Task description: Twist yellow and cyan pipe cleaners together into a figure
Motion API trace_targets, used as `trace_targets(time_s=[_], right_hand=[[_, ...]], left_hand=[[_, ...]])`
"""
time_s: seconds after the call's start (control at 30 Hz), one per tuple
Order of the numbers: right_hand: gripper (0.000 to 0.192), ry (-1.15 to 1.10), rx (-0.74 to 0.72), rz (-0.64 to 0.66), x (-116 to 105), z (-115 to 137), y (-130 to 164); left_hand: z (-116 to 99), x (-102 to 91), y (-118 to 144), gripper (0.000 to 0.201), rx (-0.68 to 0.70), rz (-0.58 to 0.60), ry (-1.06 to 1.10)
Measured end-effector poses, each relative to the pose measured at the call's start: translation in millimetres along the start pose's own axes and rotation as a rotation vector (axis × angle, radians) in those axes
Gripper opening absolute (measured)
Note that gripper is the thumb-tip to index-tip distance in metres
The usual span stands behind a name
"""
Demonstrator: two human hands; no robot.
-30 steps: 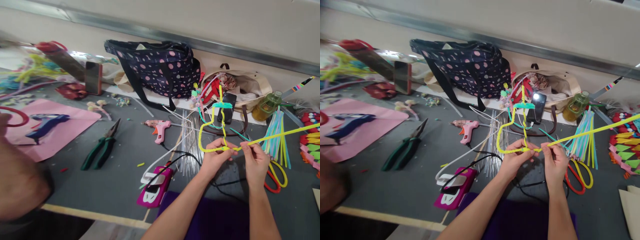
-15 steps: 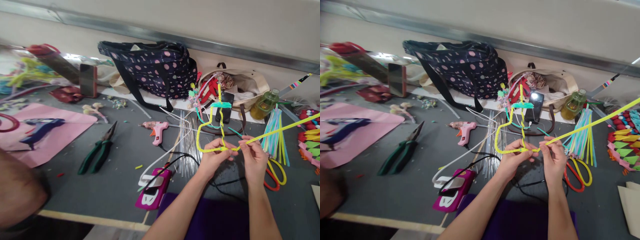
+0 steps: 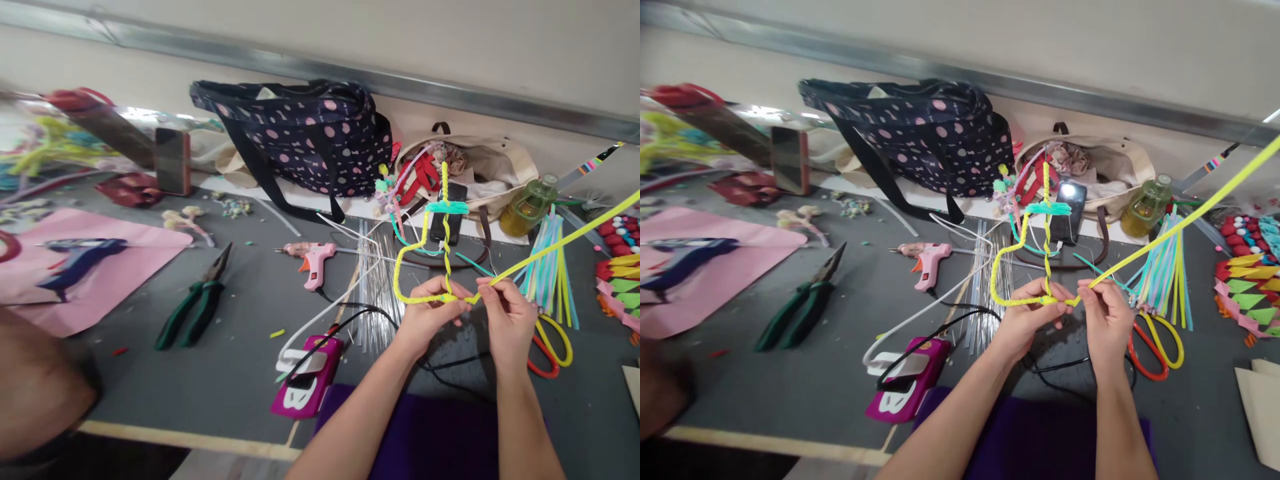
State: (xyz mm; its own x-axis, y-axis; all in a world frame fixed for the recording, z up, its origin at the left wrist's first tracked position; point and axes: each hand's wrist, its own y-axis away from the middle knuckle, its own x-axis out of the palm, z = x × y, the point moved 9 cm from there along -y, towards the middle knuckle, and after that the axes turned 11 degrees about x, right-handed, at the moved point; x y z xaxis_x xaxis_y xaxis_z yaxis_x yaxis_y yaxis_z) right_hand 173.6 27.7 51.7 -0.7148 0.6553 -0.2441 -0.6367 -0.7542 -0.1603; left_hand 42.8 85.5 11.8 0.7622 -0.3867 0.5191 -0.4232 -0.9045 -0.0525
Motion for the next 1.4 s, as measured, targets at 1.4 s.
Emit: trace_targets(time_s=[1.4], right_hand=[[0.021, -0.011, 0.055, 0.047, 3.7, 1.8, 2.5]], left_hand=[[-11.1, -2.8, -1.5, 0.020, 0.158, 0.031, -0.316]])
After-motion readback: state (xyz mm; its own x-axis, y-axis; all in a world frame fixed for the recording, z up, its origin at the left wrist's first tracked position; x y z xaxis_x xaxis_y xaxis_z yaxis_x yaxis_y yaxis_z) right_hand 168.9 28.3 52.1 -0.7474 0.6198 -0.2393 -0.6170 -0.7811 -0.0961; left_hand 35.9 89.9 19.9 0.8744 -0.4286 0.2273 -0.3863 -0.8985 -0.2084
